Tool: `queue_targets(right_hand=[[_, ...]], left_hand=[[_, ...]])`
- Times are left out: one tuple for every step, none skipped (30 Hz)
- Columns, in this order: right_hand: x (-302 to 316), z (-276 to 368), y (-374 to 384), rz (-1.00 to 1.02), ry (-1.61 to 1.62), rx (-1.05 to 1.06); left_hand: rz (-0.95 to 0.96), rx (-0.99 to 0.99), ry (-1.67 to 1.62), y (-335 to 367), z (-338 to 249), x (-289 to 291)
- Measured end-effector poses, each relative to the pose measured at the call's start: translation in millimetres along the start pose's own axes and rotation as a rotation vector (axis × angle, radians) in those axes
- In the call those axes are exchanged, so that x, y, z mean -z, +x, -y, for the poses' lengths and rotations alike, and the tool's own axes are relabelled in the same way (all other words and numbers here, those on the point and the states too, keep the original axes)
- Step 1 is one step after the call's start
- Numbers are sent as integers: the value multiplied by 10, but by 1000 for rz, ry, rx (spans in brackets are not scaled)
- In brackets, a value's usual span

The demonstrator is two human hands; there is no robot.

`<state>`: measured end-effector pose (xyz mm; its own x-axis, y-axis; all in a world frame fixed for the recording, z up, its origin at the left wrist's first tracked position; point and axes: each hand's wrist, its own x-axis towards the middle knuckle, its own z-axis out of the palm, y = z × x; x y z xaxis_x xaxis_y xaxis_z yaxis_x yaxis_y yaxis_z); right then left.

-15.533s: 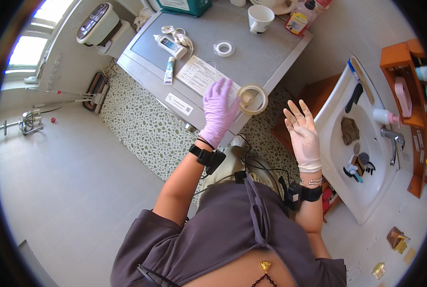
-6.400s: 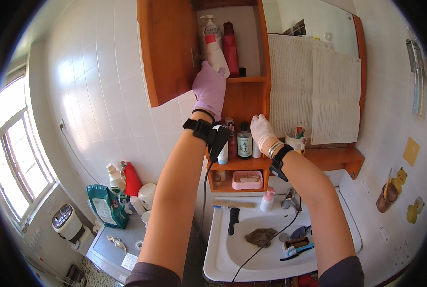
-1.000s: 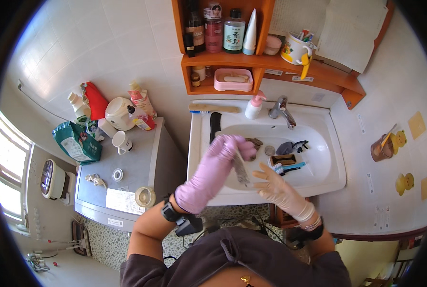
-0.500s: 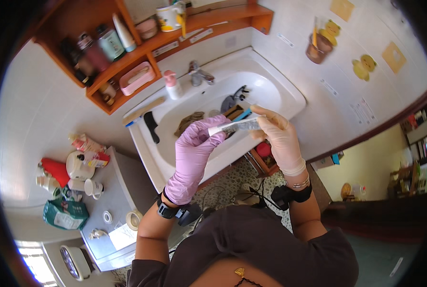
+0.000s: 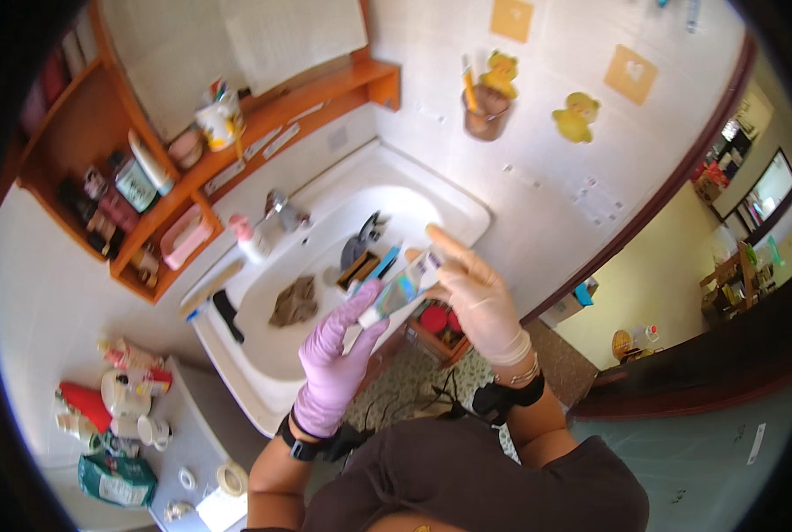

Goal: The person organizes various toiletries and small containers in a bathroom. They pick up bottles and jars from the countertop, open and close lids, and place items into a wall-mounted cabinet and a drawer under the sink. The person also handles a mop handle near the end of the clip.

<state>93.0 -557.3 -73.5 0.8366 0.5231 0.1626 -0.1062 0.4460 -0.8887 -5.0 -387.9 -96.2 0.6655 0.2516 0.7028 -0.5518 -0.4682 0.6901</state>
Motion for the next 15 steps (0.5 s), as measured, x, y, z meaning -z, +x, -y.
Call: queue_targets(right_hand=[[62, 23, -13, 19, 47, 16], [123, 44, -22, 25, 93, 10], [188, 60, -31, 32, 141, -2], [258, 74, -35, 40, 136, -40], [331, 88, -52, 47, 133, -85], [398, 96, -70, 27, 113, -158], [445, 84, -94, 38, 111, -130], [513, 98, -89, -20, 14, -131], [594, 132, -57, -51, -71, -118], [670, 171, -13, -122, -180, -146], [773, 256, 32, -140, -245, 17], [883, 358, 150, -213, -292, 146], [999, 476, 287, -270, -334, 288], [1114, 604, 480, -377, -472, 358], [1229, 736, 703, -442, -600, 458]], left_hand=[[3, 40, 48, 2, -4, -52], [14, 52, 54, 8, -5, -103], [19, 152, 63, -2, -12, -152], [18, 122, 75, 16, 16, -220], [16, 99, 89, 18, 35, -293], [15, 92, 89, 10, 48, -359], [58, 98, 128, 1, 61, -417], [73, 81, 190, -1, 76, -483], [88, 73, 234, 3, 92, -559], [102, 66, 279, 7, 104, -629], [97, 87, 206, 16, 116, -695], [91, 100, 193, 16, 118, -735], [92, 133, 170, 20, 122, -770], [87, 166, 148, 22, 127, -796], [80, 172, 139, 24, 138, -824]])
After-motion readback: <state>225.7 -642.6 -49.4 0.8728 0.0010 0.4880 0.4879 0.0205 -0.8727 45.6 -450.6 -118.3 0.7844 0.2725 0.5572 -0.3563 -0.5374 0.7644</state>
